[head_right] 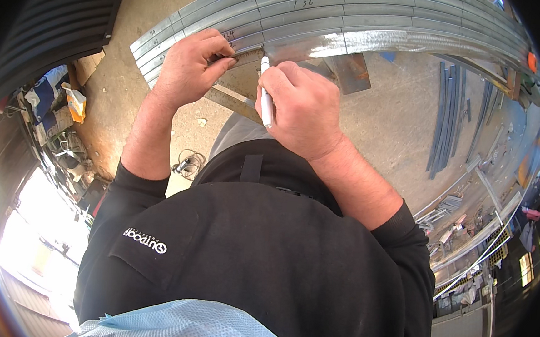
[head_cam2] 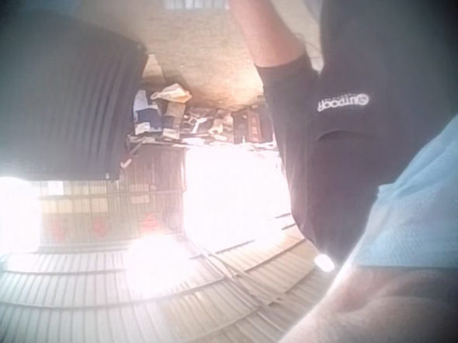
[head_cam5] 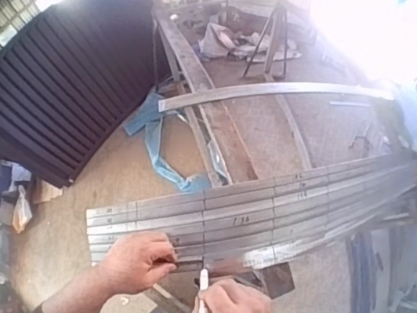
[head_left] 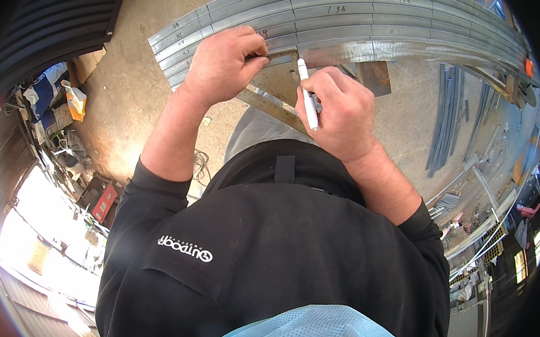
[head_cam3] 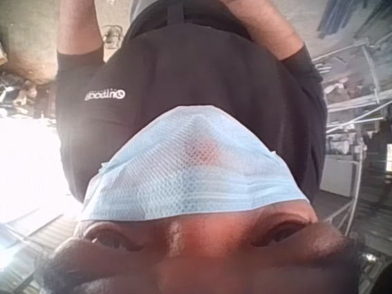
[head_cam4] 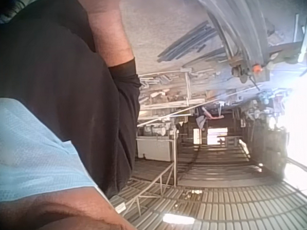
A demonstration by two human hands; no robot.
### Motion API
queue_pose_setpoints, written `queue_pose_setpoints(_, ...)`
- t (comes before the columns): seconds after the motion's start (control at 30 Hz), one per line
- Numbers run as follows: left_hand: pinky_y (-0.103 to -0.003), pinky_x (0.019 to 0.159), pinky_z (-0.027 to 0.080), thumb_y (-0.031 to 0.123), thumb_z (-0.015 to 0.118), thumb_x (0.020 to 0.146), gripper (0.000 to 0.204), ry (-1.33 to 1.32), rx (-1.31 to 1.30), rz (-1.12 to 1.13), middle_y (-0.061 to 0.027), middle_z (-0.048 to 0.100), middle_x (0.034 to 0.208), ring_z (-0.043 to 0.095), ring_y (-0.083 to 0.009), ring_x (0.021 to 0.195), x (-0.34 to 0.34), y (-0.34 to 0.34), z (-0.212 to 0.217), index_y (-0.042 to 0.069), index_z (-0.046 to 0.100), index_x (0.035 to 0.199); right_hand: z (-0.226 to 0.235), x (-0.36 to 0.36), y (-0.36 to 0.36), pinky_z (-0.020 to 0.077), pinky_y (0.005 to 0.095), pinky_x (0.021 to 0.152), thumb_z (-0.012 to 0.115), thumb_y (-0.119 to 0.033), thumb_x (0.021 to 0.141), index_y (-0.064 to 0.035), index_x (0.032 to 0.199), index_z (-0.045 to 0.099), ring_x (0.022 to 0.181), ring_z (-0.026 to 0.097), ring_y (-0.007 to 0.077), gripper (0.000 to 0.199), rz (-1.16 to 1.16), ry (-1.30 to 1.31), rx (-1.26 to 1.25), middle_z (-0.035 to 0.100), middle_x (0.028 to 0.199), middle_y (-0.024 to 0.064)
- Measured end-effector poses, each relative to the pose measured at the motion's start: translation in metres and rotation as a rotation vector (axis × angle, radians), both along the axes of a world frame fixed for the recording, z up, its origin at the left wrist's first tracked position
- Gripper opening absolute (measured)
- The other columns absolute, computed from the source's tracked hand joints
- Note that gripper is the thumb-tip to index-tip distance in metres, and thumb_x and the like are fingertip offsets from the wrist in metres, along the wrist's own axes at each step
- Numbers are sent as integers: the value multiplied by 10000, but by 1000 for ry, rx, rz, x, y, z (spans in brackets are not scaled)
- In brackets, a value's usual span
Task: The person walks through a workshop, then uses a speed square and a white marker to mark measurements on stacked metal sheets. They repeatedly position the square, draw lines, and write numbers on the sheets.
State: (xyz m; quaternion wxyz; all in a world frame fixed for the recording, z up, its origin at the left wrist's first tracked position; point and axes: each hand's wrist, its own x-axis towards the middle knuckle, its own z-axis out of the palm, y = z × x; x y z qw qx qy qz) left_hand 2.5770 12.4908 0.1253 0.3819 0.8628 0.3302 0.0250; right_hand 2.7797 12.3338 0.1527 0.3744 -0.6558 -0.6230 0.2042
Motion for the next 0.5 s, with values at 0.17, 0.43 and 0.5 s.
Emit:
queue_pose_setpoints(0.17, -383, 750, 575, 111, 828, 948, 86, -21, 4, 0, -65, 724, 937, 718, -265, 854, 0, 0, 0, 57, 780, 996, 0, -1, 2, 541, 401, 600, 827, -40, 824, -108, 905, 656, 692, 690, 283, 202, -46, 20, 0, 686, 822, 52)
queue_pose_setpoints(0.43, -380, 758, 581, 106, 827, 945, 88, -10, -5, 1, -64, 724, 937, 723, -266, 867, 0, 0, -1, 56, 776, 996, 7, 7, 4, 498, 354, 575, 846, -14, 873, -58, 917, 668, 600, 626, 228, 188, -67, 100, -81, 664, 779, 80)
queue_pose_setpoints(0.5, -383, 759, 581, 107, 827, 943, 90, -14, -9, 3, -67, 725, 939, 725, -272, 871, 0, 1, -1, 56, 774, 996, 8, 8, 3, 496, 347, 577, 845, -10, 866, -52, 906, 664, 595, 618, 223, 190, -69, 105, -109, 658, 763, 82)
